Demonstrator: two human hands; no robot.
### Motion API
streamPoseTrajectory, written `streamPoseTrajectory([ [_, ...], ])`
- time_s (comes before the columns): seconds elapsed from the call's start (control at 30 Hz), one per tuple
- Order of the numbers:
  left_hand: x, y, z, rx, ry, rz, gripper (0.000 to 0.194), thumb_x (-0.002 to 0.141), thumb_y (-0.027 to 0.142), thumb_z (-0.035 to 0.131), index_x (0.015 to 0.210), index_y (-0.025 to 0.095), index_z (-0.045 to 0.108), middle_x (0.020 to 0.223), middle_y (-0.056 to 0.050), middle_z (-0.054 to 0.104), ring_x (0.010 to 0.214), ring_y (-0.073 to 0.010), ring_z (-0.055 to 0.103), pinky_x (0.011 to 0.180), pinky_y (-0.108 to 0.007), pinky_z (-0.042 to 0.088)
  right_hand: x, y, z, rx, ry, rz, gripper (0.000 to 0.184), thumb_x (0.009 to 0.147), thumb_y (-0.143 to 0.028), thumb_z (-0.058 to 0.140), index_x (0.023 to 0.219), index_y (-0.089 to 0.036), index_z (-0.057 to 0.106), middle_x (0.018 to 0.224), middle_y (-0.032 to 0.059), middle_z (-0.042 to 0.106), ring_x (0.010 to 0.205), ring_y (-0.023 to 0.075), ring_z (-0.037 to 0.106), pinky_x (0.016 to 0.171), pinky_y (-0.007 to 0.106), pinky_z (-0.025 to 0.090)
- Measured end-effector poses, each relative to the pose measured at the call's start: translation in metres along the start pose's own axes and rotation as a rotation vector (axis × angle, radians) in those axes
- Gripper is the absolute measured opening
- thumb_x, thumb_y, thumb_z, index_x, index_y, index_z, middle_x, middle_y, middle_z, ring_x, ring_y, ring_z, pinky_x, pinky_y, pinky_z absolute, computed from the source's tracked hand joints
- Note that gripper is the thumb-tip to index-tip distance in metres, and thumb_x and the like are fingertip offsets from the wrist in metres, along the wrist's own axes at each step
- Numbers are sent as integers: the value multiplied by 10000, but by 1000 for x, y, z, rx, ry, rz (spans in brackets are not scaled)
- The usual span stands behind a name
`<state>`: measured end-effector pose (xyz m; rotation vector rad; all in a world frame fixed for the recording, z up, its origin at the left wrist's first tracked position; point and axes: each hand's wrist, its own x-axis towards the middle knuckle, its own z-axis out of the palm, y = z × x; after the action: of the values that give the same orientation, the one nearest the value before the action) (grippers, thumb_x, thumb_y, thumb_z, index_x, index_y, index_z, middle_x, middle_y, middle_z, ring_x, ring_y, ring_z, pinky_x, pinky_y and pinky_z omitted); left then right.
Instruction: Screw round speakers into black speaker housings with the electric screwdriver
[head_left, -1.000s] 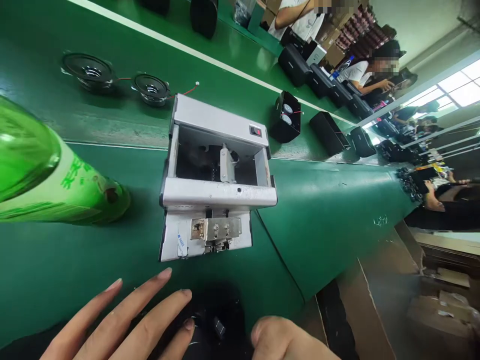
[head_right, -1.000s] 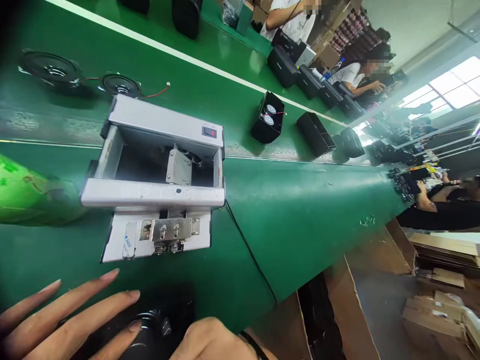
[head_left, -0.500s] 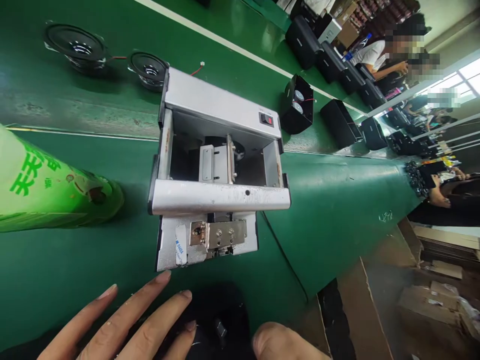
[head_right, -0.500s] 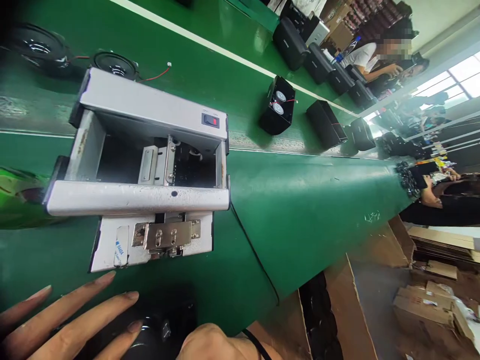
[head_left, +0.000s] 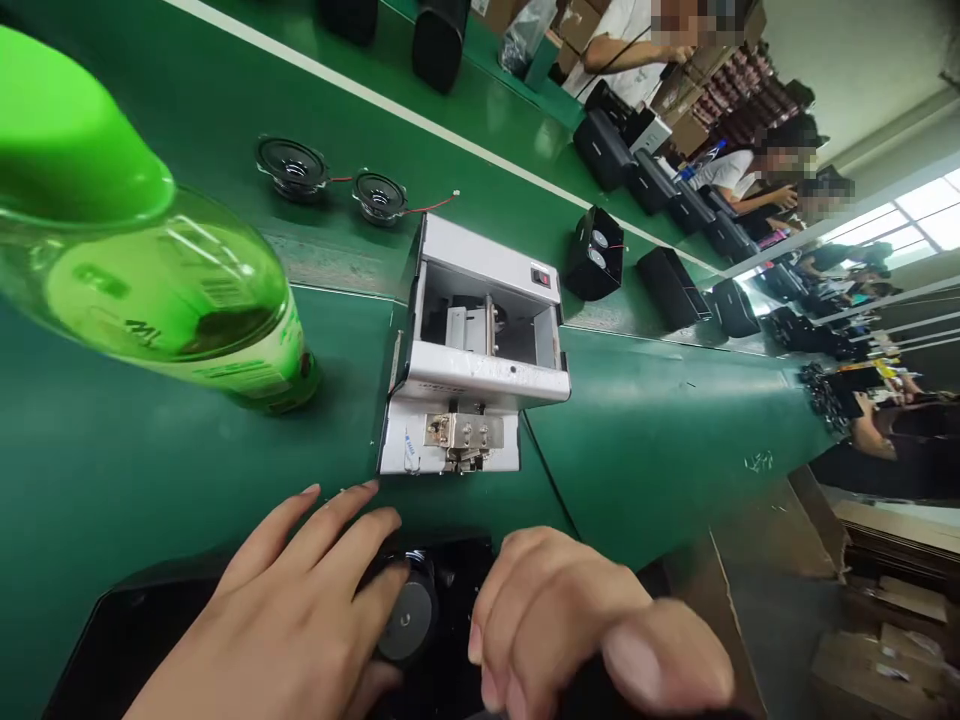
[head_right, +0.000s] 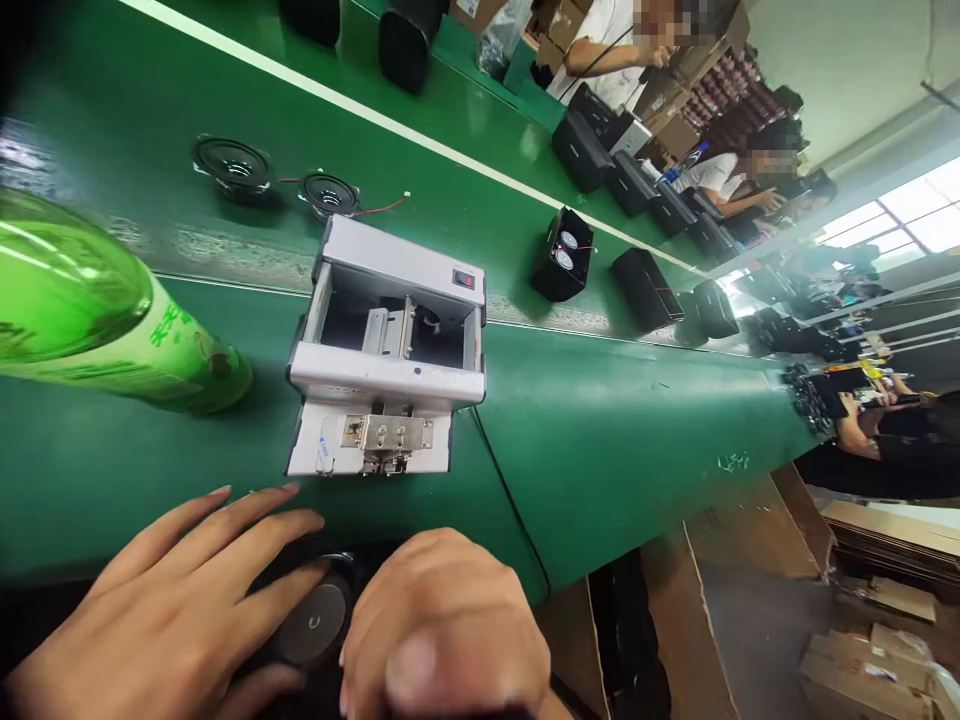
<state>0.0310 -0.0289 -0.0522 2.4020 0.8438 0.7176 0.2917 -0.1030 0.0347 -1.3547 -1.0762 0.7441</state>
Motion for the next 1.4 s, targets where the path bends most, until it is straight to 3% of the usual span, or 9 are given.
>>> streamPoseTrajectory([
  [0.13, 9, 6, -8, 117, -62, 36, 368, 821, 216, 936, 1153, 373, 931, 1417, -50, 938, 1476, -446, 795, 1399, -701, 485, 26, -18, 22, 52, 47, -4, 649, 980, -875, 1003, 1370, -372, 879, 711, -63, 713, 640, 238, 781, 606, 342, 704],
  [0.3, 27, 11, -25, 150, -158, 71, 406, 727, 160, 988, 1084, 354, 990, 1253, -60, 970, 1232, -450, 908, 1189, -775, 694, 28, -19, 49, 129, 116, -35, 740, 1010, -894, 980, 1494, -349, 852, 764, -59, 747, 661, 235, 785, 619, 349, 711],
  [0.47, 31, 9, -30, 147, -252, 42, 405, 817, 189, 1065, 1186, 343, 996, 1359, -80, 970, 1281, -433, 933, 1261, -777, 716, 5, -27, 42, 263, 259, -211, 713, 1095, -968, 814, 1465, -369, 926, 736, -57, 790, 533, 205, 713, 527, 340, 659],
  [0.63, 30, 8, -26, 117, -258, 32, 388, 846, 278, 1130, 1210, 332, 1004, 1424, -110, 961, 1341, -485, 937, 1278, -841, 722, 18, -62, 28, 130, 168, -373, 223, 1236, -572, 863, 1409, -455, 941, 744, -59, 809, 569, 235, 765, 638, 443, 721],
  [0.77, 28, 8, -27, 121, -220, 42, 400, 840, 333, 1170, 1204, 320, 1004, 1491, -142, 955, 1387, -512, 930, 1291, -837, 725, 58, -54, 44, 214, 112, -512, 535, 1156, -888, 814, 1268, -390, 975, 741, -35, 789, 576, 231, 728, 607, 413, 674],
  [0.93, 21, 8, -30, 54, -147, 48, 503, 838, 262, 1165, 1292, 368, 976, 1492, -85, 950, 1369, -445, 937, 1330, -779, 722, 93, -35, 59, 329, 27, -372, 810, 897, -1070, 922, 1246, -341, 986, 696, -33, 837, 504, 227, 706, 512, 366, 610],
  [1.03, 21, 7, -29, 86, -212, 47, 549, 833, 232, 1171, 1328, 353, 967, 1512, -98, 940, 1364, -436, 929, 1357, -791, 698, 96, -34, 62, 349, 82, -398, 799, 999, -1049, 858, 1309, -321, 969, 655, -50, 784, 446, 200, 644, 447, 328, 572],
  [1.17, 24, 6, -26, 108, -243, 19, 564, 784, 138, 1151, 1279, 338, 970, 1474, -84, 945, 1342, -424, 924, 1393, -794, 658, 71, -42, 51, 368, 152, -388, 769, 1120, -1017, 725, 1365, -320, 939, 648, -62, 736, 425, 184, 596, 411, 304, 550],
  [1.4, 31, 6, -35, 182, -268, 98, 490, 800, 66, 1022, 1202, 342, 974, 1392, -69, 957, 1214, -413, 934, 1175, -717, 730, 26, -66, 26, 89, -37, -184, 572, 991, -817, 1033, 1332, -379, 892, 777, -14, 780, 742, 327, 858, 635, 482, 765],
])
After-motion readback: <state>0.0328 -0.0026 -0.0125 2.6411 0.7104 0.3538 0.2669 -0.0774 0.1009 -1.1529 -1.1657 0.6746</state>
